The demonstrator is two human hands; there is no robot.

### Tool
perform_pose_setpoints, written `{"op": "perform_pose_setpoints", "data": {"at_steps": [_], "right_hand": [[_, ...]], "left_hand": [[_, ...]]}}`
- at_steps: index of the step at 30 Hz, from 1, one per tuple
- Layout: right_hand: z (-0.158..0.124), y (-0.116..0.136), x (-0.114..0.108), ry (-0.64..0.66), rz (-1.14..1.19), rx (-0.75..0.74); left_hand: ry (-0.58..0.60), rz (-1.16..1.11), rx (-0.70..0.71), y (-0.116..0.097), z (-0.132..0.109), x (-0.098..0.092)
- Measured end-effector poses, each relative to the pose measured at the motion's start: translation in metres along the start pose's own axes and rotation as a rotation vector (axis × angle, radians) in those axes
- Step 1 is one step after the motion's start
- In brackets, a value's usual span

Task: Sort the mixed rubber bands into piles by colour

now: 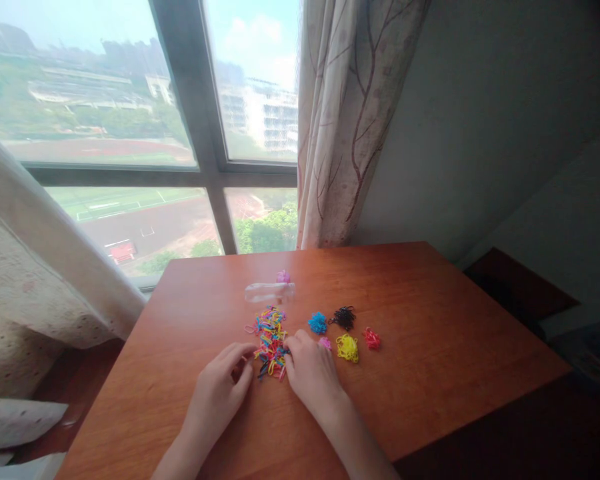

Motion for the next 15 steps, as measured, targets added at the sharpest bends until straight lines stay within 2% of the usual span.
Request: {"op": "perform_pose_setpoints", "data": {"at_steps": [4, 10, 15], "right_hand": [[-0.002, -0.004, 0.001, -0.031, 0.056, -0.016], [-0.012, -0.007, -0.003, -0.069, 0.139, -0.023], [-0.014, -0.02, -0.018, -0.128, 0.143, 0.004]], "left_hand": [[0.06, 0.033, 0.021, -0.001, -0.003, 0.005], [0.067, 0.036, 0.028, -0.002, -0.002, 0.006], [0.09, 0.05, 0.025, -0.001, -0.003, 0.007]]}}
Point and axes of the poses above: each hand's wrist, its own z-axis towards the middle knuckle, its own x-axis out of the palm, y = z × x, the point moved 5 cm from there along z, towards the middle knuckle, and after that the axes turned 1 degree about -z, right-handed, at the moved point
